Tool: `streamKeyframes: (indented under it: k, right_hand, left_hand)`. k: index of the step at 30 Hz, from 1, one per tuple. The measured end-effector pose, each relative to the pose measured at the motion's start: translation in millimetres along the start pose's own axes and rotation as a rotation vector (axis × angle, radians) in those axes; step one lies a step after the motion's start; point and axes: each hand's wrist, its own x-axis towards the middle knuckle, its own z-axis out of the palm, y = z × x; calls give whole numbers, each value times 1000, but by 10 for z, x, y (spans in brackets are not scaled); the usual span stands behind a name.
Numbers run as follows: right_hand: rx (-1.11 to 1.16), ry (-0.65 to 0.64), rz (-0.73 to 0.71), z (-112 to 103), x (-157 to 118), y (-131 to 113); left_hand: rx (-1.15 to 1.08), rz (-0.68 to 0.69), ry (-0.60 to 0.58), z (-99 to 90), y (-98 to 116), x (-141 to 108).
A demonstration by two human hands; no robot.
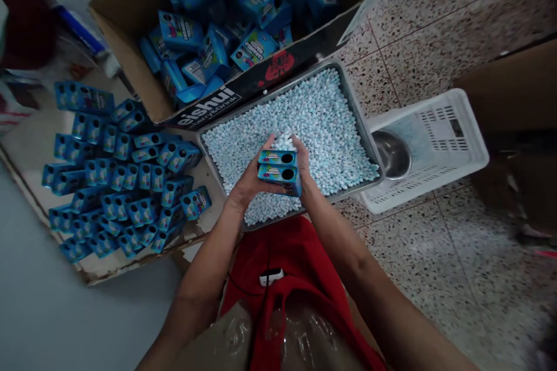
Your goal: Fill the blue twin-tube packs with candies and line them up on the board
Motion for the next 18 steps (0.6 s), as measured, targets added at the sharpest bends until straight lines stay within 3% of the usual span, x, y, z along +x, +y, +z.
streamKeyframes:
  k: [2, 4, 8, 13, 18]
  right_hand:
    - [212, 56, -9, 24, -15, -121]
    - [373, 79, -13, 75, -66, -275]
    - [365, 93, -57, 250, -329, -605]
    - [255, 48, -241, 519, -694, -821]
    - [186, 23, -410, 638, -747, -883]
  left_hand:
    - [139, 88, 41, -63, 145, -63]
    - [296, 153, 173, -183, 215, -127]
    - [641, 218, 391, -395, 157, -145]
    - [759, 301, 319, -377, 37, -17]
    - [714, 332, 286, -332, -9, 58]
